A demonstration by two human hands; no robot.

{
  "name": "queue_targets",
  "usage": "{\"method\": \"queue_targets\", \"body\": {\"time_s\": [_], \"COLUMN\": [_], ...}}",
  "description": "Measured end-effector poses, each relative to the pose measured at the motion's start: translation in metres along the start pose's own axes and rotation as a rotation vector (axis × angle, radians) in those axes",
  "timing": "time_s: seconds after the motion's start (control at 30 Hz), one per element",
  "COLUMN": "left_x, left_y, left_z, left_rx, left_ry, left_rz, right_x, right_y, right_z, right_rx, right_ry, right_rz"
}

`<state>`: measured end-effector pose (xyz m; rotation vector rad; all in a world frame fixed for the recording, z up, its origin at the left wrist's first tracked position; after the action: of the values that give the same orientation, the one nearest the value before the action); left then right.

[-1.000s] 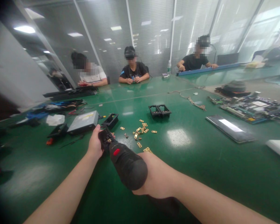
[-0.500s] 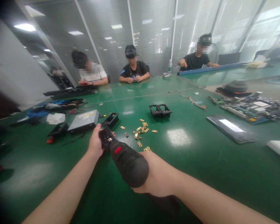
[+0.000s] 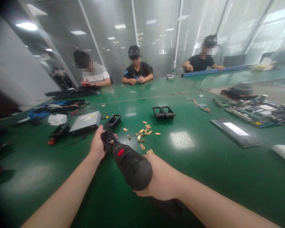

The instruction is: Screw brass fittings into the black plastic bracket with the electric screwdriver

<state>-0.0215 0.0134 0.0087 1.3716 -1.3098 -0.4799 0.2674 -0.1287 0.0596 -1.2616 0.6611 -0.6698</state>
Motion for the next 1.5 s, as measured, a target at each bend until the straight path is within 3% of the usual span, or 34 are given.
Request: {"method": "queue_targets", "body": {"time_s": [0.3, 0.53, 0.83, 1.5], "left_x": [0.0, 0.001, 0.002, 0.002], "left_y": [0.0, 0.001, 0.0, 0.001], "left_z": [-0.001, -0.001, -0.002, -0.001], "left_rx": [-0.003, -0.008, 0.006, 0.001], "left_ry": [0.014, 0.002, 0.01, 0.009], "left_rz": [0.009, -0.001, 0.002, 0.005], "right_x": [-0.003, -0.007, -0.011, -0.006], "right_y": [-0.001, 0.016, 0.029, 0.008], "right_z": [0.004, 0.008, 0.006, 0.008], "right_rx": [-0.057, -0.328, -0.277, -0.231], "right_ry": [0.017, -0.215, -0.187, -0.133], "right_rz": [-0.02, -0.167, -0.168, -0.218]}}
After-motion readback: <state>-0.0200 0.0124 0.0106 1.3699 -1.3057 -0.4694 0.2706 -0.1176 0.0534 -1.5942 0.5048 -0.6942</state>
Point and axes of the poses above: each hand's wrist, its own x-axis away from the middle knuckle, its own z-axis out of the back of the hand, y = z × x, the point moved 1 cm from there along -x, towards the middle knuckle, and after that the axes turned 10 degrees about z, right-handed, at the moved point
